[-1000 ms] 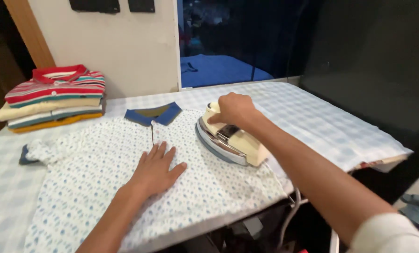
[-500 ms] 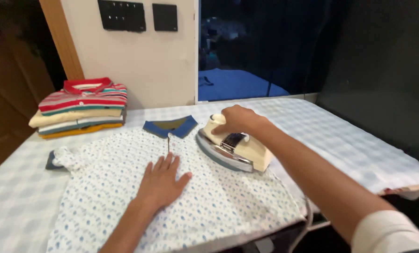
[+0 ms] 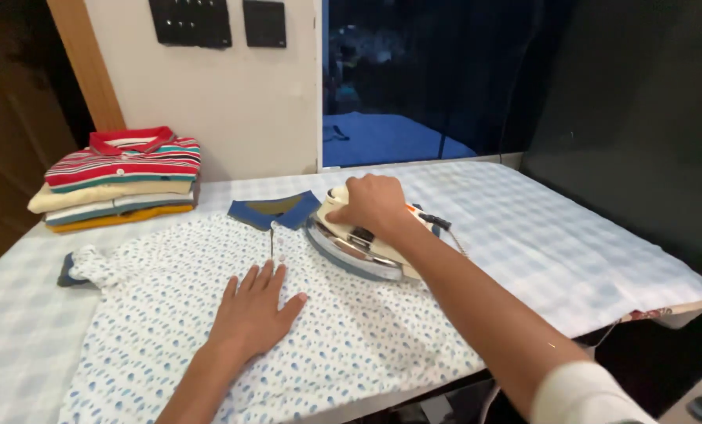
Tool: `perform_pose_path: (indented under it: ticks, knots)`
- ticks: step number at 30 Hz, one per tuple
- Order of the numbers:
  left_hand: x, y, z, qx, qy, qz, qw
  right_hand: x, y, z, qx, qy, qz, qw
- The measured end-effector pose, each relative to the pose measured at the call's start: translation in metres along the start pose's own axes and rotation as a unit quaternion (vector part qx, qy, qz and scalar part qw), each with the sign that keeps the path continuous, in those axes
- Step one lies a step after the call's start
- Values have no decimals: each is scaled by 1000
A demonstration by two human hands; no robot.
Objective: Ironing a shirt on an ironing board.
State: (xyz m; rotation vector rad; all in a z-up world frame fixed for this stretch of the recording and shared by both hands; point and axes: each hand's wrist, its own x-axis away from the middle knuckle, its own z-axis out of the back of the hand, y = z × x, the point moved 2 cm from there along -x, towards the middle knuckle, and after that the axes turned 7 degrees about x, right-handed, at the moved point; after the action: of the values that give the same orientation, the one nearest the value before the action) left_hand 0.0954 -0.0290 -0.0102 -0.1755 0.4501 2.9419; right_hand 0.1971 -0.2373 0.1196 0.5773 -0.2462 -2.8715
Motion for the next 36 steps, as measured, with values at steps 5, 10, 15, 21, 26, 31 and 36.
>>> perform_pose_path:
  ticks: [5, 10, 15, 21, 26, 31, 36]
  knots:
    - [-10, 1, -5, -2, -19, 16, 1000, 11, 16, 3, -6, -34, -3, 999]
    - [-8, 46, -1, -32, -50, 66, 996, 86, 54, 34, -5, -94, -14, 995]
    - [-14, 138, -30, -36, -68, -51, 996, 142, 133, 48, 12, -109, -58, 992]
    - [-33, 214, -57, 16, -92, -125, 988, 155, 233, 6, 79, -37, -126, 988]
    - [-65, 229, -65, 39, -94, -157, 982, 148, 251, 8, 109, -33, -183, 976]
    - [-91, 163, -86, 44, -48, -255, 965, 112, 200, -48, 208, 106, -185, 955]
    - [-78, 53, -42, -90, -23, -85, 992, 102, 41, -28, -86, 7, -40, 995]
